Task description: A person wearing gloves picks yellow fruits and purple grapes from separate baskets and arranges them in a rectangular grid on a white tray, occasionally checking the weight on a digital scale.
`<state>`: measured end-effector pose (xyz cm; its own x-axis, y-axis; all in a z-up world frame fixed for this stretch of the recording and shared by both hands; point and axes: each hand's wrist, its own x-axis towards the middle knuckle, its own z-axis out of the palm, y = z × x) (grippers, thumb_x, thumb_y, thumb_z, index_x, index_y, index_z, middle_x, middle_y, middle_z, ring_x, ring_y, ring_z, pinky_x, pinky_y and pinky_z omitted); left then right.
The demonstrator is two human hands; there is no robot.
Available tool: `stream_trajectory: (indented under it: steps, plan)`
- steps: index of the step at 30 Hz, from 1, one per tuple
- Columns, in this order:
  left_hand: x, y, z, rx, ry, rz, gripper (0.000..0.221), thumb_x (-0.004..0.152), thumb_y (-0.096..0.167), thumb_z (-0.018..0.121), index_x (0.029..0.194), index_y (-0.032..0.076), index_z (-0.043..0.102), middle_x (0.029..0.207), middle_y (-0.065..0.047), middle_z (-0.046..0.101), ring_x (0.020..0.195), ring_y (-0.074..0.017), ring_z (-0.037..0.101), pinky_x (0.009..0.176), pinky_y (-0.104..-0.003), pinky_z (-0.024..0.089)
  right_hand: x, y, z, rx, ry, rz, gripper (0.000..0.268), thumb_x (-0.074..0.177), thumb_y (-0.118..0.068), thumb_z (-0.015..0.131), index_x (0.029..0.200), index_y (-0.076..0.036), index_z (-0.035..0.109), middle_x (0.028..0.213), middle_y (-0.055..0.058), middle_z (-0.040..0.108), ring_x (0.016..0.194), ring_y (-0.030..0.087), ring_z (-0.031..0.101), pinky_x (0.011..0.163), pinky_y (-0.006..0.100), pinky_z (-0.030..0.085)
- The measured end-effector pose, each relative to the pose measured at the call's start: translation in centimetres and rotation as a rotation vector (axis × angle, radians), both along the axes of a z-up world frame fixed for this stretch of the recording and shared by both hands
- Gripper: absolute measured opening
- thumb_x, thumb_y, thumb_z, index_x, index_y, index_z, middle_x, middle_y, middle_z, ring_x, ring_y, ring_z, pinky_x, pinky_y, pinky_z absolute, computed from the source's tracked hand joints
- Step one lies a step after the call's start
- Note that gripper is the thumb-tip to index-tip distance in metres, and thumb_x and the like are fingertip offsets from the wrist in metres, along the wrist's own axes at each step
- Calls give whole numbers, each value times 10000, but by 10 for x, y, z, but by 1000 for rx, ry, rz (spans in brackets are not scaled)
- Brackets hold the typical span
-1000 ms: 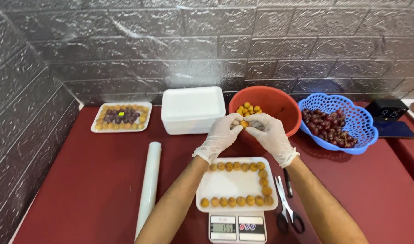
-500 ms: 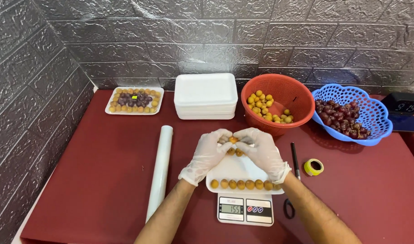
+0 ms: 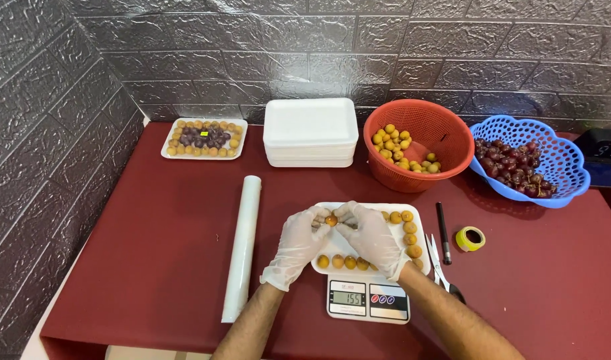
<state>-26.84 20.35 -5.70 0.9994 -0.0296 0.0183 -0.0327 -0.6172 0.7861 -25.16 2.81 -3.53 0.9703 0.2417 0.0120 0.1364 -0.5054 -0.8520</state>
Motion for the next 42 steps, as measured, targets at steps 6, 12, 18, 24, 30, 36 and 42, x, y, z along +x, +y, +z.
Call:
stream_trajectory:
  steps: [6,12,18,24,30,36,42]
  plan:
    - [4,7,-37,154,-111,-9,250,862,207,757,1107,231,718,983,12,721,1020,-205,695,940,-351,546,-4,5,5,-86,79,25,238,871,-99,742,1100,-146,697,1058,64,801,1056,235,760,942,375,595]
    - [0,6,-42,216,-147,-5,241,874,204,739,1111,221,701,992,3,706,1035,-214,661,945,-363,516,-8,7,5,-112,110,21,220,883,-125,718,1096,-161,681,1075,56,797,1053,224,758,941,382,597]
    - [6,5,-46,296,-138,15,268,863,207,742,1100,220,615,970,-4,733,1007,-231,679,924,-381,527,-7,9,6,-187,93,31,224,884,-134,705,1101,-176,672,1101,49,795,1092,253,740,964,403,593]
    - [5,2,-47,395,-171,26,276,855,211,752,1087,223,604,934,3,721,982,-227,677,904,-378,528,-5,8,1,-187,107,35,225,881,-129,691,1099,-178,662,1097,50,796,1092,256,741,962,411,597]
    - [8,3,-56,368,-196,22,300,830,201,768,1075,225,595,934,-6,699,977,-238,662,898,-386,525,-4,12,11,-279,142,47,225,903,-165,663,1126,-194,663,1149,18,787,1150,231,715,1007,413,577]
    - [10,4,-57,357,-180,18,296,839,198,757,1080,227,589,941,3,686,984,-229,660,902,-377,524,-4,14,11,-364,152,58,236,902,-212,680,1136,-209,648,1165,-17,780,1156,220,708,1013,418,576]
    - [9,4,-59,369,-199,26,302,836,196,755,1087,230,591,945,8,676,974,-233,654,898,-383,521,-7,15,15,-413,132,65,229,903,-227,667,1128,-204,627,1155,-20,780,1156,243,704,1017,445,570]
